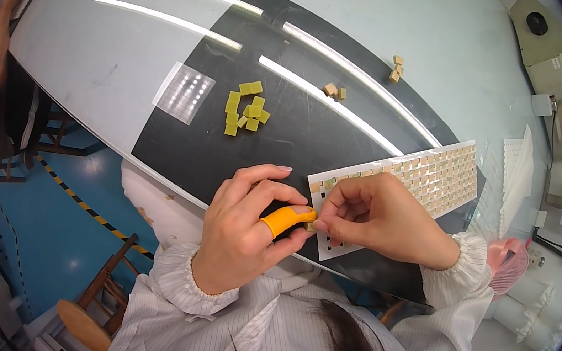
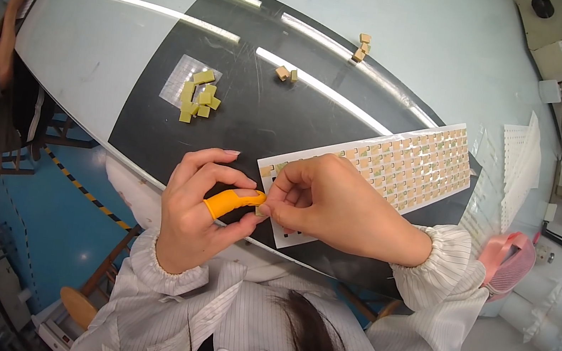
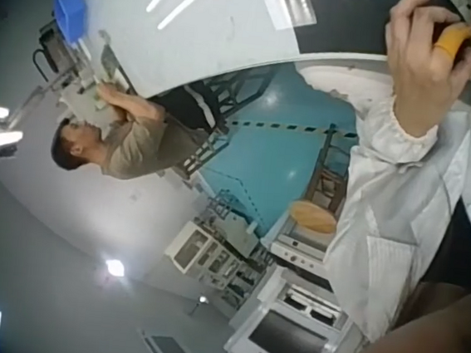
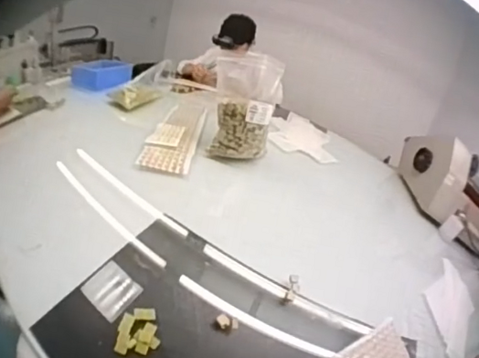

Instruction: Assembling electronic components by inserting small pieces into a grid panel at a workbench.

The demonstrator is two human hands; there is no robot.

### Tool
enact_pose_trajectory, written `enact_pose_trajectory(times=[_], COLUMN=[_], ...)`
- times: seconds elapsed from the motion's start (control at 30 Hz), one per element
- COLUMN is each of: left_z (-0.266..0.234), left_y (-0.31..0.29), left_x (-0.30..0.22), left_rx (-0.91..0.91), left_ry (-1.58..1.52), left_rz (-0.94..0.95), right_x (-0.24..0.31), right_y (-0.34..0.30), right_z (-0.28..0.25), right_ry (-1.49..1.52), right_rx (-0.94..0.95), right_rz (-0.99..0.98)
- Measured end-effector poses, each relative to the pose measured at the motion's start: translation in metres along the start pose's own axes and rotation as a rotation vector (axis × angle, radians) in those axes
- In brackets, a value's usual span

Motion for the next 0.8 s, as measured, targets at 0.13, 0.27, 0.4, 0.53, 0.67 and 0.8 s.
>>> enact_pose_trajectory(times=[0.13,0.27,0.4,0.53,0.67,0.8], left_z=[0.0,0.0,-0.001,-0.009,-0.002,0.002], left_y=[-0.001,0.002,0.006,0.007,0.004,-0.003], left_x=[0.0,0.002,0.004,-0.002,-0.001,-0.005], left_rx=[0.0,-0.004,0.009,-0.008,-0.015,-0.018], left_ry=[0.003,-0.002,0.011,0.018,0.002,0.022], left_rz=[0.001,0.006,-0.004,0.013,-0.001,0.06], right_x=[-0.002,0.002,0.001,0.022,0.012,0.006], right_y=[-0.001,0.001,0.005,-0.001,-0.003,-0.008], right_z=[0.001,-0.001,-0.002,0.001,0.005,0.008], right_ry=[-0.002,-0.079,0.011,-0.37,-0.454,-0.444], right_rx=[-0.009,-0.019,-0.082,-0.125,-0.127,-0.097], right_rz=[-0.006,-0.033,-0.033,-0.219,-0.247,-0.286])
Point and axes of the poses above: each hand's wrist, its own y-axis towards the middle knuckle, its own z-axis out of the palm, x = y × z, the point moved 6 cm from there along y, towards the middle knuckle, and after that the axes turned 4 degrees about -z, right-handed, at the moved point
